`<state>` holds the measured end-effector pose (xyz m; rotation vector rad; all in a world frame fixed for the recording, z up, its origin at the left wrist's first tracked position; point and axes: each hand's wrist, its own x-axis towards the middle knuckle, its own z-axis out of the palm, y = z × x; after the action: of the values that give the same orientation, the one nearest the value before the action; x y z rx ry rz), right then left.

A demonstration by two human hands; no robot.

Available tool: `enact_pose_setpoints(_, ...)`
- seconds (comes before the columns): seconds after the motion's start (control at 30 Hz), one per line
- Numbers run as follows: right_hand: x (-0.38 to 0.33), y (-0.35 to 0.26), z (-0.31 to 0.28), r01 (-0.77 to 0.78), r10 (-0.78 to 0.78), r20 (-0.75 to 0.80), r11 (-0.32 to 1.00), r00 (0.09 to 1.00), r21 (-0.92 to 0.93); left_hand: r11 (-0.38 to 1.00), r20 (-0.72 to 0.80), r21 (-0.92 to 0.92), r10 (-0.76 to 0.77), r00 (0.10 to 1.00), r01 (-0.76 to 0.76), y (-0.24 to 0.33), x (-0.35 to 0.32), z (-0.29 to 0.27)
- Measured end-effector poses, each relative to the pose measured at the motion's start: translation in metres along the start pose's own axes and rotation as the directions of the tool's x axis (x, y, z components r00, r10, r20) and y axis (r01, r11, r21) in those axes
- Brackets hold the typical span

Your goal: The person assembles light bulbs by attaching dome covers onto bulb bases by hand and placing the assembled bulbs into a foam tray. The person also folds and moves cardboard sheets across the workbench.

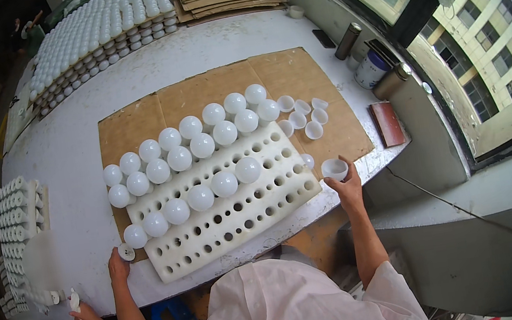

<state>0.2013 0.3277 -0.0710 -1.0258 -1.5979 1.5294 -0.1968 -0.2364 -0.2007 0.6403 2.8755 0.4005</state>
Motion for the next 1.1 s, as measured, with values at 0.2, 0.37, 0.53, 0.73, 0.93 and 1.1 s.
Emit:
enact_pose_setpoints(0.2, -0.024, -0.015, 0.056, -0.215, 0.097, 0.262, 0.855, 0.96, 0.472, 0.911, -0.158, -0.357, -0.274, 0.949, 0.204, 0.02, -0.03, -0.001)
enact_pose_setpoints(0.37, -0.029, -0.018, 0.085, -0.193, 0.006, 0.476, 0.918, 0.88, 0.347, 0.216, -0.154, -0.976, -0.541, 0.827, -0.04, 0.072, -0.072, -0.018)
enact_pose_setpoints(0.53, -0.03, -0.017, 0.108, -0.093, -0.038, 0.66, 0.982, 0.75, 0.162, -0.223, -0.033, -0.974, -0.042, 0.999, -0.042, 0.2, -0.11, -0.061)
enact_pose_setpoints(0.73, -0.042, -0.029, 0.132, -0.339, -0.078, 0.869, 0.901, 0.488, 0.271, -0.053, 0.131, -0.984, 0.447, 0.885, 0.172, 0.31, -0.108, -0.052)
enact_pose_setpoints(0.93, -0.043, -0.024, 0.133, -0.584, -0.023, 0.911, 0.761, 0.412, 0.283, 0.014, 0.239, -0.964, 0.478, 0.845, 0.264, 0.36, -0.103, -0.053)
enact_pose_setpoints(1.1, -0.039, -0.023, 0.128, -0.613, -0.011, 0.911, 0.736, 0.412, 0.286, -0.005, 0.266, -0.951, 0.5, 0.824, 0.31, 0.371, -0.1, -0.05)
